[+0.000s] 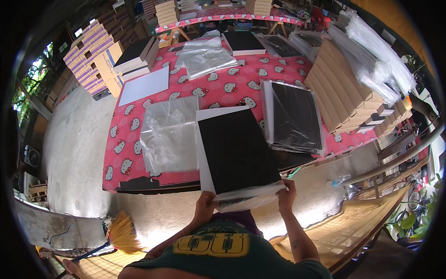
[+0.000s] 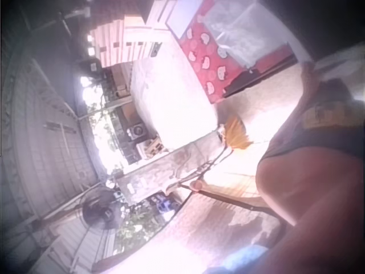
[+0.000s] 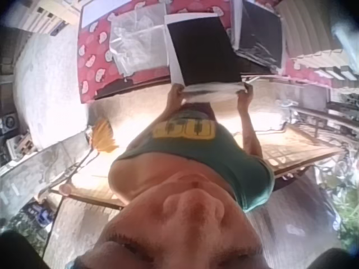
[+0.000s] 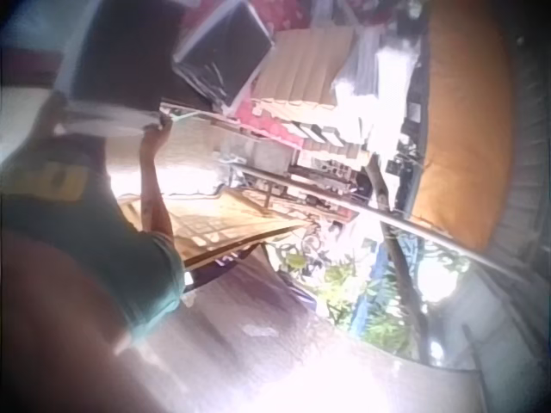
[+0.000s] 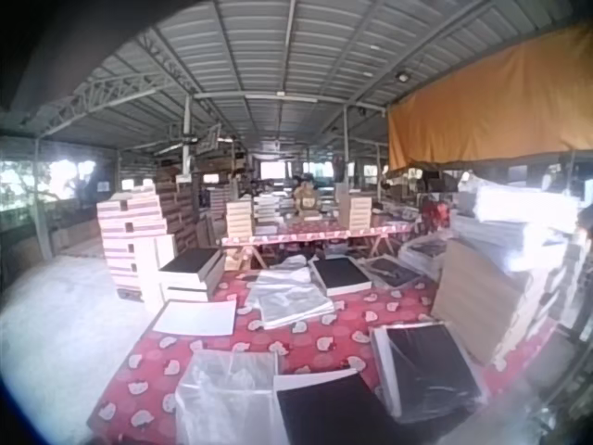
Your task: The person places black boards into plastic bags and stacks them on a table, handling one board at a time by hand.
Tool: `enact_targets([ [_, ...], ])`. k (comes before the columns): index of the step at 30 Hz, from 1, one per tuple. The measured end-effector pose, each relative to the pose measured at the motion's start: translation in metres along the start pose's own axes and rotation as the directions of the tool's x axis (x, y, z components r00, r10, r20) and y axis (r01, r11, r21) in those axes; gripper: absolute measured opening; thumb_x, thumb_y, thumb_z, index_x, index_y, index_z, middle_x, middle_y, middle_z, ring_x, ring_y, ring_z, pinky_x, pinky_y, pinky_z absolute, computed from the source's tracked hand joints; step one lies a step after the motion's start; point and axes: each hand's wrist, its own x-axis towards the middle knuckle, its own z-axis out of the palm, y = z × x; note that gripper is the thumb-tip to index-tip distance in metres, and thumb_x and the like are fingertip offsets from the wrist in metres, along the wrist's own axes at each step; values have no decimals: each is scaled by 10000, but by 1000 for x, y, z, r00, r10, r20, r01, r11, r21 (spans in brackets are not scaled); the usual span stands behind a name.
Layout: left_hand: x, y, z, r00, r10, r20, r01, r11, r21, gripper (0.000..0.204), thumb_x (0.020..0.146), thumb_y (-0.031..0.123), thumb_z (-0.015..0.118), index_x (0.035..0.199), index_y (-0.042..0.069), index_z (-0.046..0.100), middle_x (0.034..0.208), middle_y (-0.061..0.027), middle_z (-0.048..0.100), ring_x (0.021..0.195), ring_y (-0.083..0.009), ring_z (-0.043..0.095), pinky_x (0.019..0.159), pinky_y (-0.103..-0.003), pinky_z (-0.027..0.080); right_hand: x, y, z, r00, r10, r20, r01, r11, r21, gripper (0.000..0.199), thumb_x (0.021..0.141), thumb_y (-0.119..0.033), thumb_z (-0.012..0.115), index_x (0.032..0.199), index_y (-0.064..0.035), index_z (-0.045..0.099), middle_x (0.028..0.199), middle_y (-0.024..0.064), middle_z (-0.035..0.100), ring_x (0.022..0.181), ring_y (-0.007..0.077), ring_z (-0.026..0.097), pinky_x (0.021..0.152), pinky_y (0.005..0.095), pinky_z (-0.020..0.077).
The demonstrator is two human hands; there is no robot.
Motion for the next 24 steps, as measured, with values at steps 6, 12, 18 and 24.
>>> enact_targets([
  [6, -3, 86, -60, 981, -16, 191, 86, 928, -362, 378, 814, -24, 595, 1187, 11, 546, 912, -102, 661, 829, -136, 607, 768, -264, 475, 12, -80, -43, 833, -70, 549, -44, 981, 191, 294, 780, 20, 530, 1072, -12, 550, 871, 70, 616, 753, 131, 582, 640, 251, 463],
  [12, 6, 196, -112, 901, 423, 99, -190, 588, -787, 476, 922, 273, 550, 1260, -56, 483, 1182, -188, 582, 1042, -279, 587, 926, -393, 461, 1, -220, -31, 566, -489, 664, -423, 519, 742, 706, 856, -355, 631, 1420, -66, 319, 1339, 149, 451, 1231, 253, 471, 1014, 430, 397],
  [18, 91, 211, -112, 932, 363, -3, -126, 314, -941, 367, 950, 175, 506, 1280, 16, 492, 1276, -140, 562, 1187, -252, 535, 1024, -445, 415, 68, -240, 37, 779, -363, 511, -371, 390, 843, 370, 942, -126, 534, 1307, -100, 485, 1215, 50, 596, 1128, 172, 564, 984, 369, 439],
  [24, 158, 124, -98, 991, 137, 8, -36, 317, -948, 243, 929, 132, 553, 1159, 55, 564, 1033, -56, 648, 974, -172, 605, 842, -338, 485, 118, -160, 93, 777, -234, 584, -542, 223, 810, 200, 948, -195, 546, 1132, -139, 601, 1075, -38, 662, 1063, 154, 599, 946, 376, 465],
])
